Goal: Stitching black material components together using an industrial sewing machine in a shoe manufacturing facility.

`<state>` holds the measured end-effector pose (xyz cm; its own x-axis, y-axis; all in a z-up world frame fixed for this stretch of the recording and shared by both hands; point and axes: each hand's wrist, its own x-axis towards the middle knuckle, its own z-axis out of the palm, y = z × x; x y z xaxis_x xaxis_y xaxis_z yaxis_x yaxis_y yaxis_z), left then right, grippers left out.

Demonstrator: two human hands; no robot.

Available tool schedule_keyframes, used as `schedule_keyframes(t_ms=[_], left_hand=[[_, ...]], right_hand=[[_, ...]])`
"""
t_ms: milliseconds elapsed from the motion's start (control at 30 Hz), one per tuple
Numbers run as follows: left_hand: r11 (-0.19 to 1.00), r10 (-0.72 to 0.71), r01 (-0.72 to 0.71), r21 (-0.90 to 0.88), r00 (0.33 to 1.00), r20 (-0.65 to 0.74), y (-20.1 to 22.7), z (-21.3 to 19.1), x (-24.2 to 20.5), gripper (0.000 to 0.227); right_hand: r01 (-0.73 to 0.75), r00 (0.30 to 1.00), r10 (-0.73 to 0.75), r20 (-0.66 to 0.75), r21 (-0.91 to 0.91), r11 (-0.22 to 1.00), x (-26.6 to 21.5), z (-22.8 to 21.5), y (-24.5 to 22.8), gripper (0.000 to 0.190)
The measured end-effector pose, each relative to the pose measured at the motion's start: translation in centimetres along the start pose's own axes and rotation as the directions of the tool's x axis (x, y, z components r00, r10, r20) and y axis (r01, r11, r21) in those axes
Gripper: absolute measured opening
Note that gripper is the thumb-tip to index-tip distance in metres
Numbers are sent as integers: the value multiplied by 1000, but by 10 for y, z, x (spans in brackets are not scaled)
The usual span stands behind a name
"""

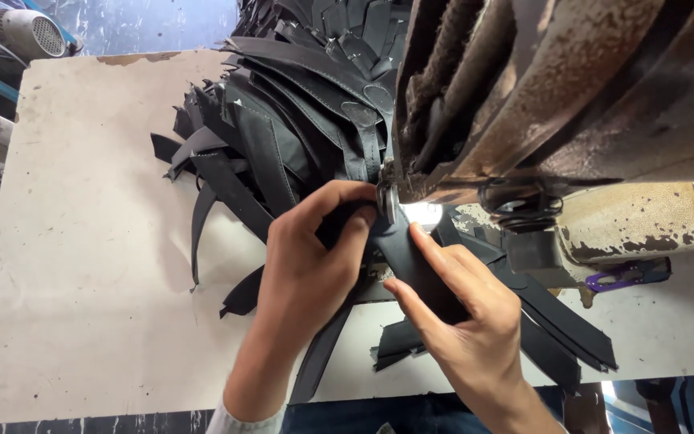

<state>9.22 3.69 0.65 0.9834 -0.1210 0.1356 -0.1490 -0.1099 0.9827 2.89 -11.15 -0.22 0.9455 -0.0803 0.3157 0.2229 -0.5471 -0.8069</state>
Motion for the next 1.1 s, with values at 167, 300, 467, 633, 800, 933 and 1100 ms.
schedule_keyframes(t_ms=[167, 300, 467, 633, 800, 933, 1100], left_hand=[[999, -28, 28, 22, 1000, -3, 0, -1, 5, 21], [995, -100, 99, -20, 993, -57, -5, 3, -3, 23], [994, -108, 111, 10, 982, -155, -5, 12, -24, 22], [992, 15, 18, 122, 965, -262, -8, 22, -36, 21], [926, 109, -11, 377, 964, -241, 0, 24, -37, 22], [728, 449, -206, 654, 864, -227, 2, 15, -19, 20], [677, 503, -423, 602, 863, 41, 11, -6, 4, 49]], right_hand=[[31, 1000, -31, 3, -19, 999, 9, -2, 2, 50], [55, 997, -48, 55, -145, 988, 22, -10, 13, 44], [15, 995, -6, 97, -93, 996, 34, -13, 11, 35], [112, 989, -120, -82, -99, 989, 8, 5, 7, 40], [-241, 970, 235, 61, 152, 958, -17, 14, 12, 47], [-170, 983, 160, 86, 129, 977, -10, 7, 6, 45], [-130, 986, 117, 116, 119, 984, 1, 0, -4, 41]])
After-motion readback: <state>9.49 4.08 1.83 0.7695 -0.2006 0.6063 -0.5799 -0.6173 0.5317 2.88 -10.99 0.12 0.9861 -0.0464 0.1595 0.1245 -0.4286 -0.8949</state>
